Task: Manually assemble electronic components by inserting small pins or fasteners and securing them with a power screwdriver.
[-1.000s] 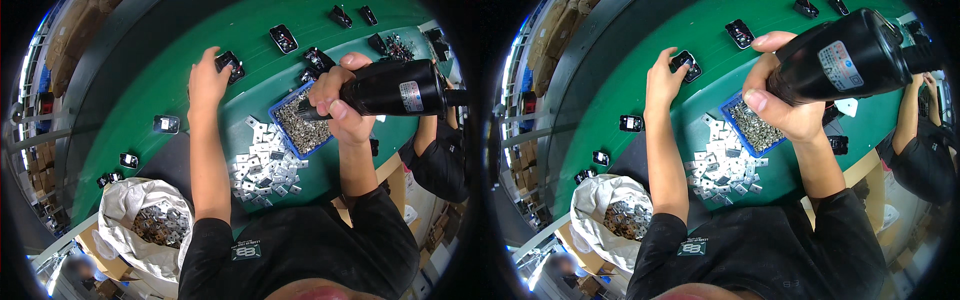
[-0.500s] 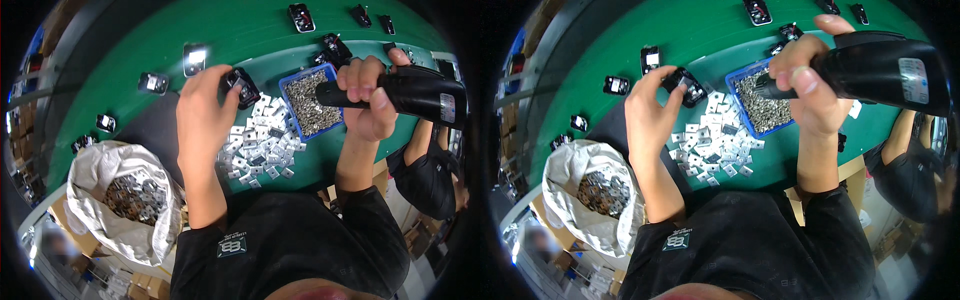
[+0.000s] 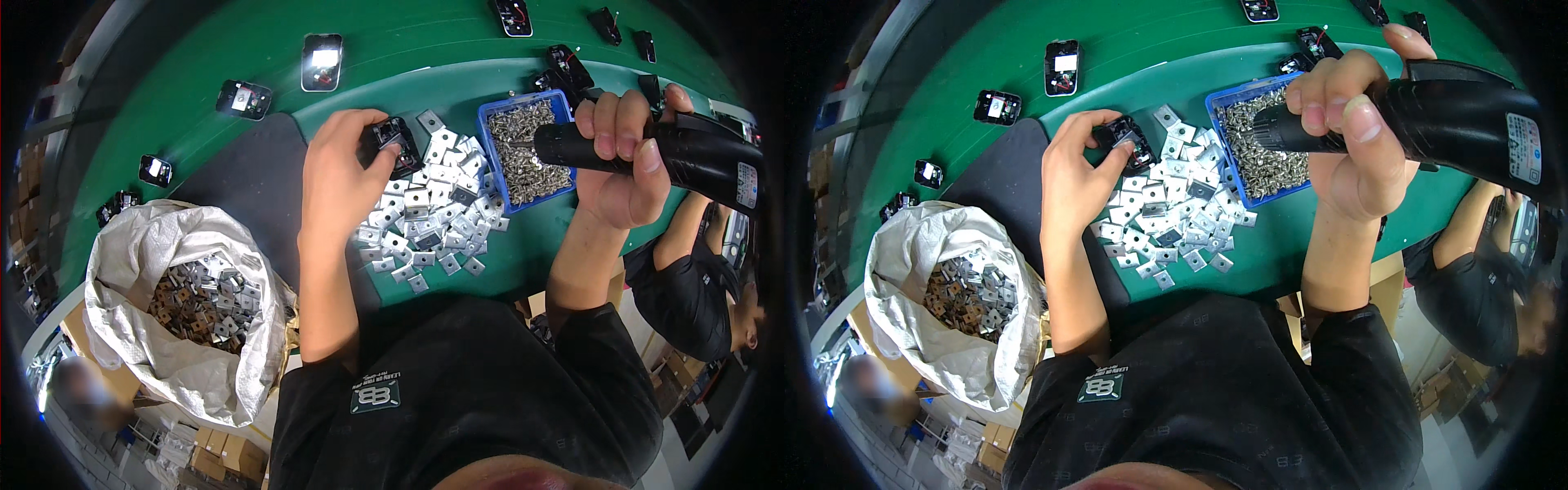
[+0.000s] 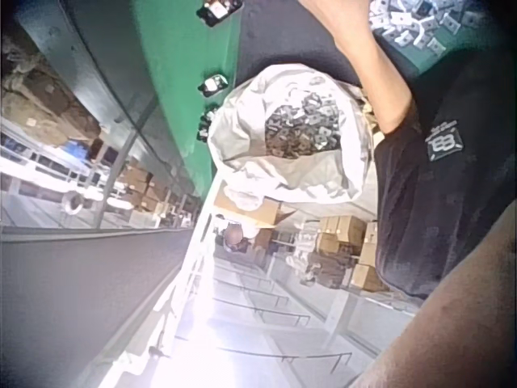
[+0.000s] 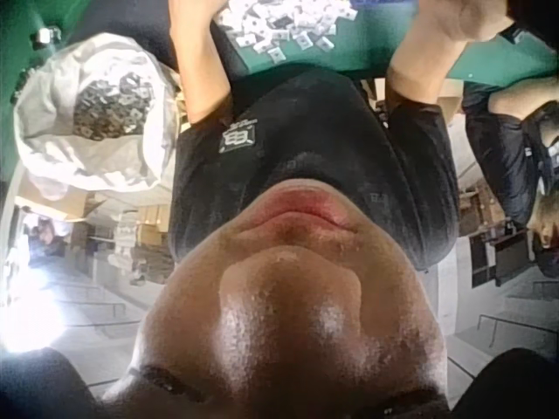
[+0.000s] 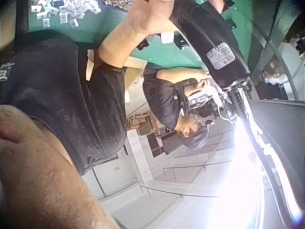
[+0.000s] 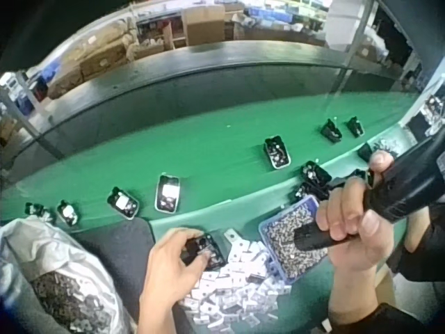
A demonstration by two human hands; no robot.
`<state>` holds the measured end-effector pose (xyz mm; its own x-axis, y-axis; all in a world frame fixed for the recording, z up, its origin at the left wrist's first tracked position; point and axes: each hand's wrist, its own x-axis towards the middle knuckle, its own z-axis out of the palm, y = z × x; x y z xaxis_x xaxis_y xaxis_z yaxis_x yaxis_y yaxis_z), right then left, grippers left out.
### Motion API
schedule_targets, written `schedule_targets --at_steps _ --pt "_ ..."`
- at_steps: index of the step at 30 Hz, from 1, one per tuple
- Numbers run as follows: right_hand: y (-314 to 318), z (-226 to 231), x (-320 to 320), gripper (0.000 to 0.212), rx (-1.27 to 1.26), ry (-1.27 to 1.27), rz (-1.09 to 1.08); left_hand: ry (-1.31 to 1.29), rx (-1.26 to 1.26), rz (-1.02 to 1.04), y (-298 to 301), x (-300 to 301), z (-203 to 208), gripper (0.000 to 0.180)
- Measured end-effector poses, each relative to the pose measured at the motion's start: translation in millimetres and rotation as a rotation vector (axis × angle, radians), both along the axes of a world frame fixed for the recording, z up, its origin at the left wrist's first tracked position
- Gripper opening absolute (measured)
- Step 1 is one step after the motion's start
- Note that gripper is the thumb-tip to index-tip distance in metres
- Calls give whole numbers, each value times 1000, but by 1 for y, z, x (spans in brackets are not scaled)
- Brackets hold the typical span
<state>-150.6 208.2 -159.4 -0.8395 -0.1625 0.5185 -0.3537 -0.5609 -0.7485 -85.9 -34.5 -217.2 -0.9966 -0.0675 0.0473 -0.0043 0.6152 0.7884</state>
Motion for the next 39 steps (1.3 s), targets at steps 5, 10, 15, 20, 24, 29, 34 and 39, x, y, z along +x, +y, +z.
schedule_targets --at_steps 5,10,15,20,24,29,34,39 --pt "1 3 0 58 -13 4 8 77 -78 28 5 -1 -7 24" --pt "3 4 -1 58 -14 22 34 71 -23 40 6 1 -5 30" --pt "6 25 8 44 77 -27 104 379 -29 -13 21 2 14 34" --pt "4 34 15 43 53 -51 156 475 -59 -220 54 1 24 35" --pt "6 35 17 43 51 -31 208 381 55 -237 70 2 20 31" --pt "11 40 20 43 19 -24 201 297 272 -212 79 5 24 15" --pt "6 42 24 51 -62 45 185 73 609 -123 79 20 21 16" --pt "-16 50 32 59 -275 -169 62 112 718 52 68 43 -9 23"
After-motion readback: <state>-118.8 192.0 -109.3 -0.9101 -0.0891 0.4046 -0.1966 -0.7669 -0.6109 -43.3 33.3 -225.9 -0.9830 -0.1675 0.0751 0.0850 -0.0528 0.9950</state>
